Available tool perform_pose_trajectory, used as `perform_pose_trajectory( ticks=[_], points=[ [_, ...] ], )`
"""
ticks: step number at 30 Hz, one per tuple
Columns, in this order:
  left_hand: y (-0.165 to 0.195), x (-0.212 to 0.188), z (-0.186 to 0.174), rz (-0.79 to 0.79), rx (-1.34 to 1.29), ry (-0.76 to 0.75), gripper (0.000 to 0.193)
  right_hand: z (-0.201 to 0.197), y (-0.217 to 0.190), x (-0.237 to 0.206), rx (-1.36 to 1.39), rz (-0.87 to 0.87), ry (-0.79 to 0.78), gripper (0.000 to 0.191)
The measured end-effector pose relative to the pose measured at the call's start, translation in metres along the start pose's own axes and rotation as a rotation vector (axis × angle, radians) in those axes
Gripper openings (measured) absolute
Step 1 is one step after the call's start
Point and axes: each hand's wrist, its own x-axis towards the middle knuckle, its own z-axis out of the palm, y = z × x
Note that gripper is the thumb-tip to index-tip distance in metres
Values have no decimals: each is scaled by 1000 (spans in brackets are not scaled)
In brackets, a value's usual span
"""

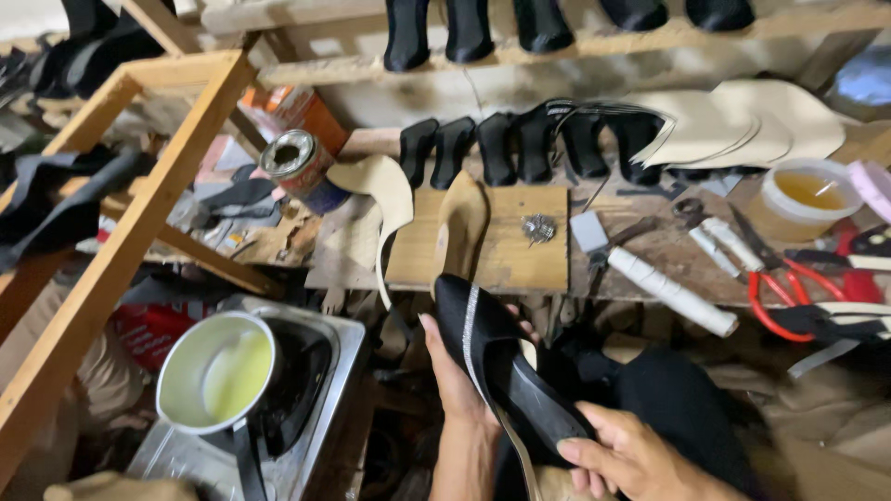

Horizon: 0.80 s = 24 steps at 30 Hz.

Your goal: The person repairs a black high-heeled shoe by hammering a nail into the heel, then uses pliers to pull and trim a decorative strip along the shoe's edge. They repeatedly reposition the shoe and adjust the strip while working on their lap.

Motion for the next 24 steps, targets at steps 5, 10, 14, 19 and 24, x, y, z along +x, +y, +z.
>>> perform_pose_trajectory(
  ticks=[5, 10, 14, 19, 24],
  points=[
    [-43, 3, 33, -158, 95, 275, 96, -16, 6, -7, 229, -59, 188, 37],
    [-92, 8, 25, -137, 250, -68, 57, -51, -1, -7, 265, -269, 346, 33],
    [-119, 28, 10, -49, 392, -261, 42, -86, -12, -17, 228, -276, 445, 28],
    [-119, 44, 31, -44, 710, -414, 40, -119, -33, -46, 129, -317, 504, 28],
    [-88, 64, 114, 340, 1340, -700, 33, -169, -63, -92, 113, -343, 561, 47]
  ],
)
